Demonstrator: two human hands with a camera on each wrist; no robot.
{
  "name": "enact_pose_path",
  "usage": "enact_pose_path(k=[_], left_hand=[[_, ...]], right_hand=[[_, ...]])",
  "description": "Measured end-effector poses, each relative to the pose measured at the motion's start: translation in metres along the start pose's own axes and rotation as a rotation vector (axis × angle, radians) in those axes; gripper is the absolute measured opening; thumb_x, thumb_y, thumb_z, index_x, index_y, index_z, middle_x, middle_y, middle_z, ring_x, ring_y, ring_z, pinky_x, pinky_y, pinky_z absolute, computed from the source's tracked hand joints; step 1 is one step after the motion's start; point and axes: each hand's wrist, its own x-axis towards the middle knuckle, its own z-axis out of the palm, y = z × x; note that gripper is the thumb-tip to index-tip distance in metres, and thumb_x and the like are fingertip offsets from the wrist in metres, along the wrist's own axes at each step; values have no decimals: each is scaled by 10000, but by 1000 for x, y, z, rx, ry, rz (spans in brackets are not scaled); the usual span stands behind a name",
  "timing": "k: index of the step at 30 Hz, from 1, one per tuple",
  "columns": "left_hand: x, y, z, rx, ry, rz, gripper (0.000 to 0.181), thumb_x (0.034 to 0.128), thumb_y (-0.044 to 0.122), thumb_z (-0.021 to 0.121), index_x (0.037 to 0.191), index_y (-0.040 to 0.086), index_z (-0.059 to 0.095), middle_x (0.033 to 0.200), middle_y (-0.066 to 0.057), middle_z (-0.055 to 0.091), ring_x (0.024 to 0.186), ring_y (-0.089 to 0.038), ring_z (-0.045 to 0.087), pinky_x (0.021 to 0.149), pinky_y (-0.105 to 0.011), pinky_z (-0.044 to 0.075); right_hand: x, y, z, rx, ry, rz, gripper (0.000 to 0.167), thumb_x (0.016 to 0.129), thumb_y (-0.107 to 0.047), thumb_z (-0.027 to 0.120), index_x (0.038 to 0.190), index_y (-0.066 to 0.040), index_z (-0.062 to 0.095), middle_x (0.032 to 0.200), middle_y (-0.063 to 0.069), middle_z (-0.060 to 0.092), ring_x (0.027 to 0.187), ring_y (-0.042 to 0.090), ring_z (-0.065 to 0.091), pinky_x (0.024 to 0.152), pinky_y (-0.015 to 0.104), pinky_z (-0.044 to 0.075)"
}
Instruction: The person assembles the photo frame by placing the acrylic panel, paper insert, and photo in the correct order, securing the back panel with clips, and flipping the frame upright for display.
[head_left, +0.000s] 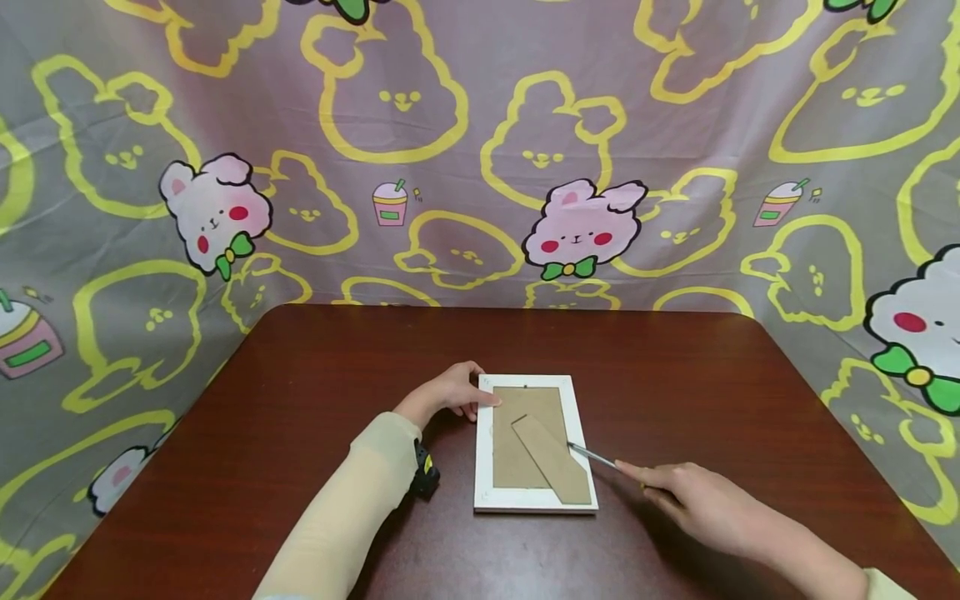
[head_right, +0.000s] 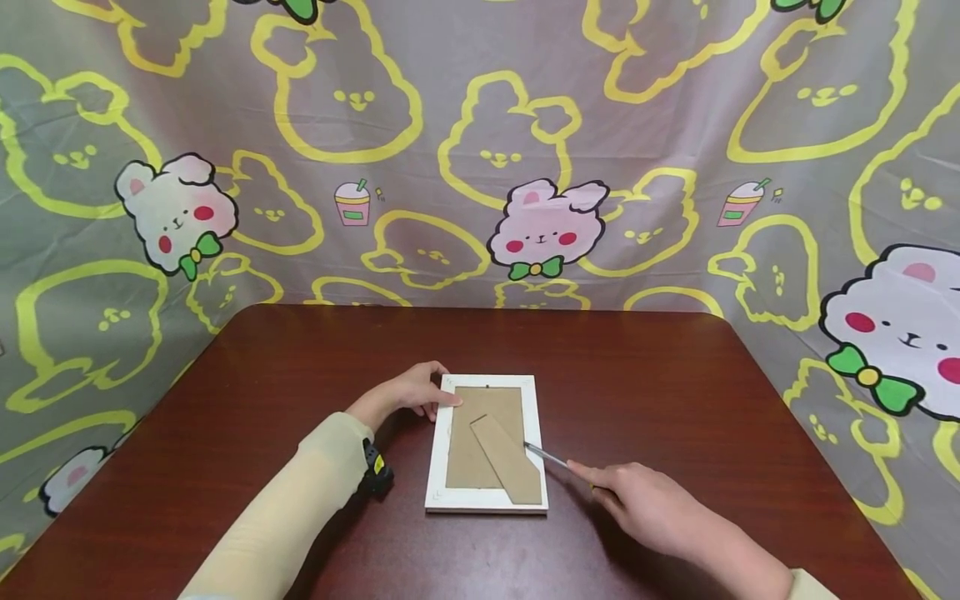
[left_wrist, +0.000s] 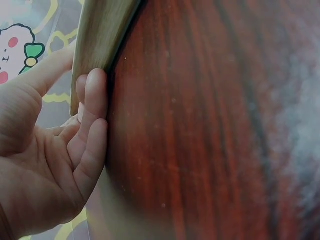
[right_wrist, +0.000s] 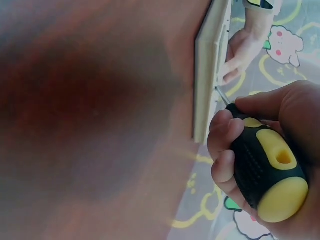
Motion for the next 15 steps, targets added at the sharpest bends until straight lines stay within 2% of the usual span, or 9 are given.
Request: enact_pose_path(k=[2,4,9,11,15], left_hand=[[1,-1,0,1,1,-2,621,848,289,776,1307,26,451,646,-111,624,534,-181,627,574,-312,505],[1,-1,0,3,-3,-6,640,850,297,773,1326,25,443,651,-114,628,538,-183,628,580,-313,507],[1,-2,-1,4,-4,-7,644,851,302,772,1332,29,441,659,-119,632,547,-186,631,586,-318,507],[1,-2,-1,4,-2,-4,636,851,303,772,1324,31,445,662,-117,630,550,-186,632,588,-318,507],[0,0,-2,8,-5,-6,644,852,307,770,1332,31,442,660,-115,632,547,-186,629,591,-317,508]], right_hand=[[1,0,-2,2,2,-12,462,922,-53,637,1373,-132,574,897,-137,621,664,-18,449,595,226,398],[1,1,-3,47,-17,0,462,932,-52,624,1384,-129,562,876,-125,599,619,-20,401,584,223,380],[-1,2,-2,182,-69,31,468,967,-34,564,1426,-105,504,965,-77,634,682,-27,457,602,225,418],[-2,2,-2,245,-95,58,466,983,-37,538,1439,-117,487,905,-100,627,659,-19,472,574,217,425],[-1,2,-2,362,-144,143,445,1017,-90,498,1454,-173,471,701,-127,448,506,0,352,469,210,378]])
